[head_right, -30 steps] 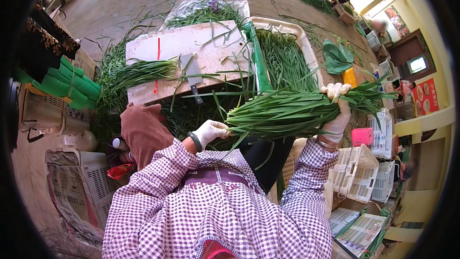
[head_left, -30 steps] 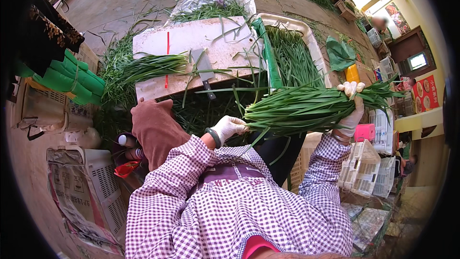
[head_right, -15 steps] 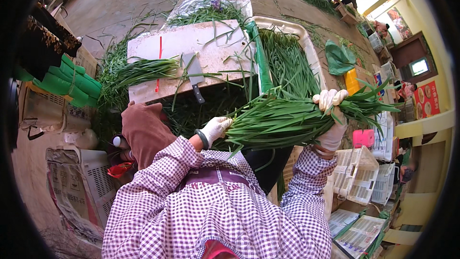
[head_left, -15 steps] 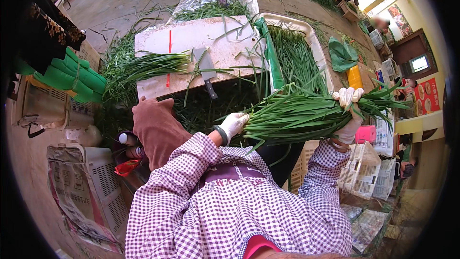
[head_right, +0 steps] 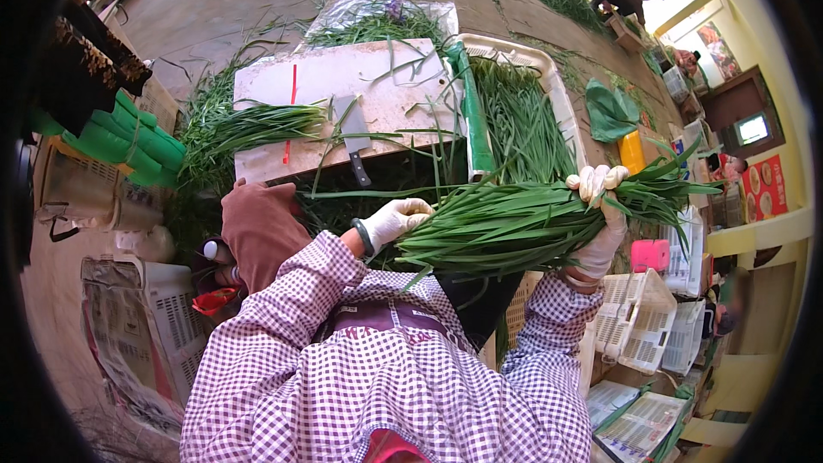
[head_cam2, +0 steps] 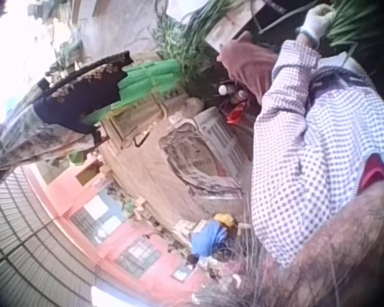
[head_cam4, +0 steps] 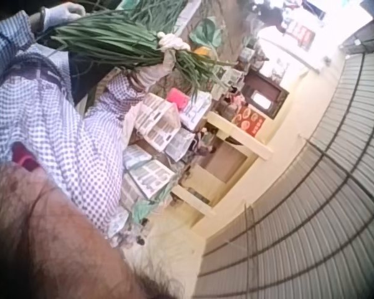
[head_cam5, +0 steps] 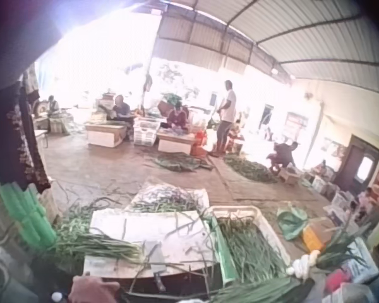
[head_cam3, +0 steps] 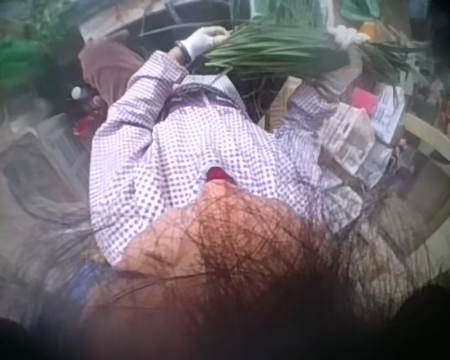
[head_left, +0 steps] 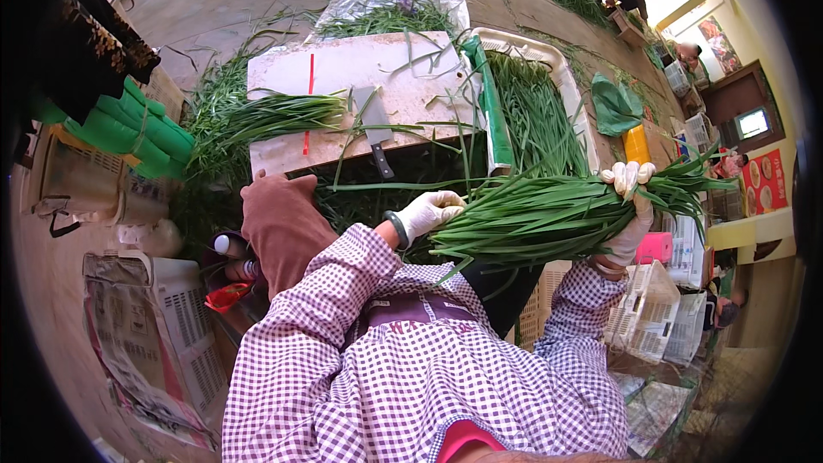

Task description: The person gathers green onions from a crate, aligns them into bundles, and secures each bundle with a red rubber band. The person uses a knife to trim the ends of the onions and places the finished bundles on a nearby surface.

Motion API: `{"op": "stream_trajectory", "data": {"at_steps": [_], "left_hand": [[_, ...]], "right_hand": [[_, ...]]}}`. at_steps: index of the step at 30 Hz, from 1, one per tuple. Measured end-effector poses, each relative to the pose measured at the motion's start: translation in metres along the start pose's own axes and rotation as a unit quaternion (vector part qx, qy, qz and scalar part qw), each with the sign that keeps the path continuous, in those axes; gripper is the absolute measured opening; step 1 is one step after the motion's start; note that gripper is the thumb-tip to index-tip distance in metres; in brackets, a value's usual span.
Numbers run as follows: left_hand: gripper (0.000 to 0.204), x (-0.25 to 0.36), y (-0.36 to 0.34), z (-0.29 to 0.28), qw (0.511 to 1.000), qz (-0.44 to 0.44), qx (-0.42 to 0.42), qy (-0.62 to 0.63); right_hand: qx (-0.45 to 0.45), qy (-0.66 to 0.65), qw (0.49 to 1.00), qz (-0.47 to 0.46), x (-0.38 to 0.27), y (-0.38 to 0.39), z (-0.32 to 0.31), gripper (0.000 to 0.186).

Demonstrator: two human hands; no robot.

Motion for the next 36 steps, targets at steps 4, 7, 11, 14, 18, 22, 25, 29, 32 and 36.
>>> {"op": "stream_trajectory", "data": {"at_steps": [4, 7, 11, 14, 18, 22, 25, 29, 32, 36], "left_hand": [[0.021, 0.014, 0.011, 0.002, 0.987, 0.0, 0.023, 0.16], [0.02, 0.004, 0.013, 0.002, 0.993, 0.031, 0.001, 0.11], [0.016, -0.017, 0.01, -0.021, 0.993, 0.006, 0.108, 0.057], [0.012, -0.003, 0.019, -0.035, 0.919, -0.052, 0.212, -0.329], [0.016, -0.036, 0.013, -0.059, 0.975, 0.063, 0.196, 0.083], [0.051, 0.041, -0.004, 0.016, 0.895, 0.114, -0.038, 0.429], [0.065, 0.039, 0.002, 0.029, 0.844, 0.102, -0.142, 0.507], [0.078, 0.055, 0.009, 0.04, 0.918, 0.086, -0.141, 0.362], [0.077, 0.069, 0.013, 0.057, 0.915, -0.003, 0.019, 0.403], [0.042, 0.049, 0.015, 0.018, 0.933, 0.093, -0.065, 0.34]], "right_hand": [[0.01, 0.009, 1.0, -0.009, -0.008, 0.004, -0.005, 0.022], [0.023, 0.005, 1.0, -0.003, -0.008, 0.005, -0.006, 0.023], [0.018, -0.01, 1.0, -0.007, -0.006, 0.003, 0.0, 0.022], [0.025, -0.027, 0.999, -0.041, -0.023, 0.004, 0.003, 0.017], [0.08, -0.076, 0.99, -0.083, -0.039, 0.001, -0.02, 0.011], [0.198, -0.038, 0.98, 0.008, -0.01, 0.006, -0.086, 0.015], [0.247, -0.097, 0.962, 0.06, 0.001, 0.012, -0.14, 0.021], [0.283, -0.013, 0.958, 0.051, 0.005, 0.028, -0.192, 0.019], [0.393, -0.004, 0.916, 0.082, 0.03, 0.061, -0.241, 0.015], [0.404, 0.005, 0.914, 0.048, 0.016, 0.055, -0.187, 0.014]]}}
Point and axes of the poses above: each hand's wrist, its own y-axis away from the middle knuckle, its own z-axis out of the palm, x = y × z, the point moved 7 cm from there along -y, towards the middle knuckle, and after that the axes turned 7 degrees about -x, right-handed, at the moved point
